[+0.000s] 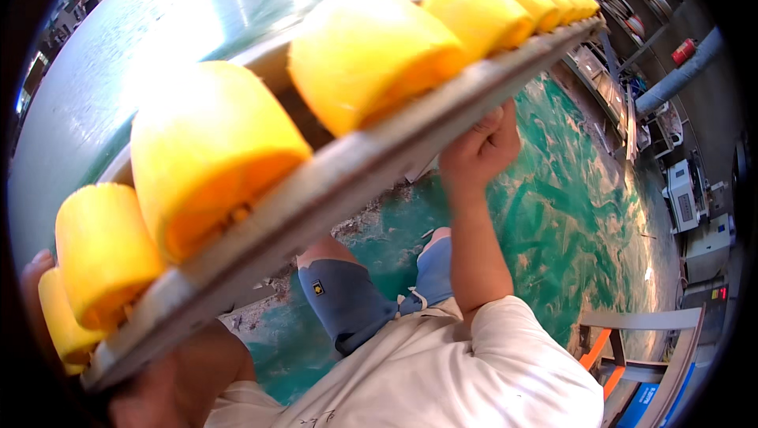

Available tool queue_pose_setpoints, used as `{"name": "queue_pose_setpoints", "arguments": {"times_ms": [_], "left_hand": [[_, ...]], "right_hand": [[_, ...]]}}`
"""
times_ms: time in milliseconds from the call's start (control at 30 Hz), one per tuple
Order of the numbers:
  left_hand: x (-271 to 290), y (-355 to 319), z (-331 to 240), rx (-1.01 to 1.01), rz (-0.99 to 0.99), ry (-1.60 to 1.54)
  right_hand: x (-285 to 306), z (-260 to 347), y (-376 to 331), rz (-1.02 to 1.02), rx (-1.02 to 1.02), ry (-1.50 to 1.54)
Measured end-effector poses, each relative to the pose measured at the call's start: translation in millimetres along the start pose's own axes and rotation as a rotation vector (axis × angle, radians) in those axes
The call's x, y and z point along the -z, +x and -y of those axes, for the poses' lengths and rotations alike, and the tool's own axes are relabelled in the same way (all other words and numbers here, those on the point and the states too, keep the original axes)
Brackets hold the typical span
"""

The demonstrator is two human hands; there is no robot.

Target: The person uses an allen wrench to loosen and remove screws from a metal component on a machinery line, then uses a brush to clean the component.

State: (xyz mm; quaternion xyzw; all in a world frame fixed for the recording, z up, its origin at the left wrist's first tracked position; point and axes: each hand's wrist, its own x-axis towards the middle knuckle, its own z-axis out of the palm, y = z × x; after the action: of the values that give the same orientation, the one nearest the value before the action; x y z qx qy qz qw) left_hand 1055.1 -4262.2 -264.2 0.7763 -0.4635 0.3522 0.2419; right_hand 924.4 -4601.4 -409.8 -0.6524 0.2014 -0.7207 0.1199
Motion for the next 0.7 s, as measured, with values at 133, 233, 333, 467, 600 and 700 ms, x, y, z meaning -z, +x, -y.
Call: {"name": "queue_pose_setpoints", "arguments": {"times_ms": [133, 233, 333, 467, 600, 700], "left_hand": [[8, -43, 37, 0.197, 0.010, -0.074], [12, -21, -11, 0.291, -0.100, 0.009], [14, -13, -19, 0.139, -0.142, 0.333], [17, -9, -18, 0.097, -0.104, 0.451], [16, -10, -20, 0.133, -0.123, 0.520], [16, -12, -21, 0.177, -0.129, 0.558]], "right_hand": [[3, 13, -2, 0.032, -0.109, 0.001], [-2, 11, -5, 0.138, -0.038, 0.002], [4, 5, 5, 0.187, -0.021, 0.154], [18, -7, 14, 0.324, 0.001, 0.245], [22, -12, 21, 0.387, 0.019, 0.314], [29, -23, 22, 0.405, 0.081, 0.379]]}}
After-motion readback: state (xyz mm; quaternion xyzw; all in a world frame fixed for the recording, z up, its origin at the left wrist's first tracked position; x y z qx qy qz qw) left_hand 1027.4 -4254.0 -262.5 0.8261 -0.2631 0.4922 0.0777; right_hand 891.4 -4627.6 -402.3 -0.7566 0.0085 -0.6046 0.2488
